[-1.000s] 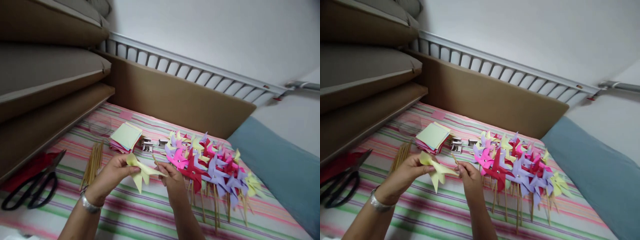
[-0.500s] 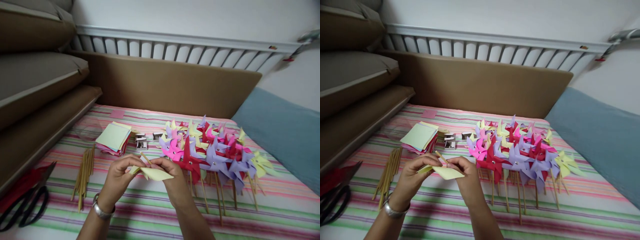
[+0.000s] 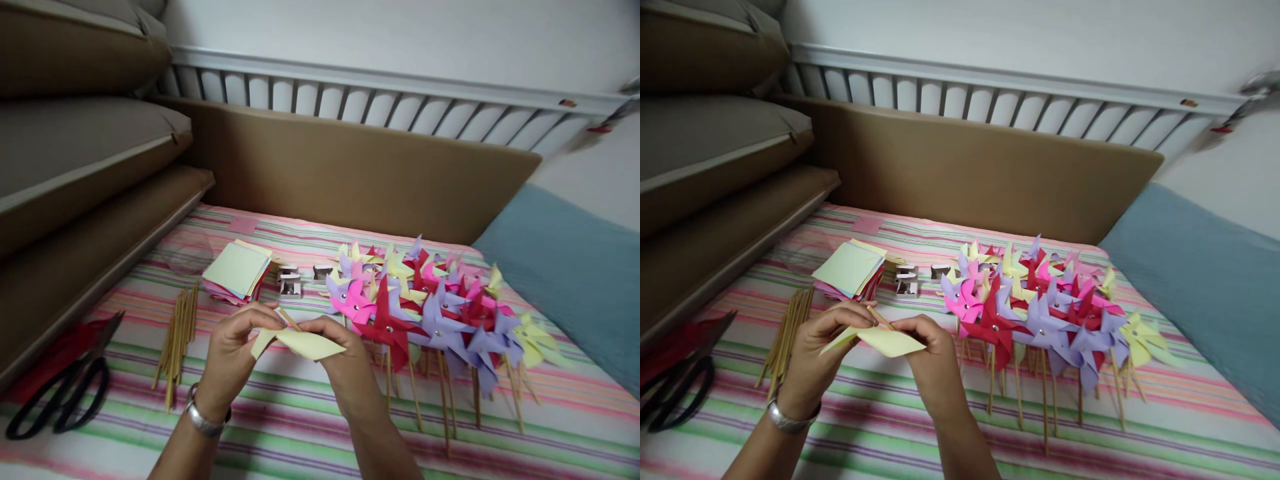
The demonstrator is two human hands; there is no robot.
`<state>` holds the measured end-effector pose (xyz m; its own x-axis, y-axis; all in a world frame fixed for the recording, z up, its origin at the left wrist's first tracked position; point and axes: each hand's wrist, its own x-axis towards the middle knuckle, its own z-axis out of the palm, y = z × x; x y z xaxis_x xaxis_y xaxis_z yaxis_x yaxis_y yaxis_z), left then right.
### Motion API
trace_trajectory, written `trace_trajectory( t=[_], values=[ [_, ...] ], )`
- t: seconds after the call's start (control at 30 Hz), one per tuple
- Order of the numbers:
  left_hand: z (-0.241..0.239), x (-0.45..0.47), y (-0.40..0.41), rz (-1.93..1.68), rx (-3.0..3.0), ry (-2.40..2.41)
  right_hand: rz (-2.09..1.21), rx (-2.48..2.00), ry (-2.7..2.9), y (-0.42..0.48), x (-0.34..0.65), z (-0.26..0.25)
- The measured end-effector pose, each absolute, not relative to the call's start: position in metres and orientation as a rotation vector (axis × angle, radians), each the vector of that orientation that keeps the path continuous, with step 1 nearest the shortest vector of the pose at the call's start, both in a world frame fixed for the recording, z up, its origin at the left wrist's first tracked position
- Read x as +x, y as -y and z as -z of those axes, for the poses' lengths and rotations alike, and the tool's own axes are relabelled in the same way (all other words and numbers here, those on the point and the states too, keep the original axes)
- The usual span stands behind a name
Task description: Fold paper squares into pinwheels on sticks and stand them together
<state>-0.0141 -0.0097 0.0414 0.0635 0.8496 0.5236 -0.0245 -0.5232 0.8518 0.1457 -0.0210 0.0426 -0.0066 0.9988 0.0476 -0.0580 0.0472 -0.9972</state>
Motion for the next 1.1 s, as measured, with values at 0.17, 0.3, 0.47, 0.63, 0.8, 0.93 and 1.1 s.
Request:
trace_trajectory(
  t=[0.17, 0.3, 0.47, 0.63, 0.8, 0.93, 1.1],
  values=[
    [-0.044, -0.015, 0.009, -1.540, 1.633, -0.867, -1.201, -1.123, 1.197, 0.021, 0.141, -0.044],
    [-0.044, -0.015, 0.008, -1.542, 1.623, -0.872, -1.252, -1.132, 1.185, 0.023, 0.143, -0.046],
    [-0.041, -0.015, 0.008, -1.530, 1.621, -0.883, -1.256, -1.147, 1.187, 0.023, 0.145, -0.047],
    [-0.042, -0.015, 0.009, -1.522, 1.581, -0.910, -1.254, -1.143, 1.175, 0.023, 0.143, -0.048],
    [-0.044, -0.015, 0.009, -1.518, 1.559, -0.928, -1.236, -1.133, 1.187, 0.023, 0.142, -0.046],
    [-0.042, -0.016, 0.009, -1.487, 1.545, -0.909, -1.186, -1.117, 1.206, 0.021, 0.142, -0.041],
    [-0.037, -0.016, 0.008, -1.458, 1.472, -0.888, -1.110, -1.065, 1.263, 0.019, 0.143, -0.038]
  ],
)
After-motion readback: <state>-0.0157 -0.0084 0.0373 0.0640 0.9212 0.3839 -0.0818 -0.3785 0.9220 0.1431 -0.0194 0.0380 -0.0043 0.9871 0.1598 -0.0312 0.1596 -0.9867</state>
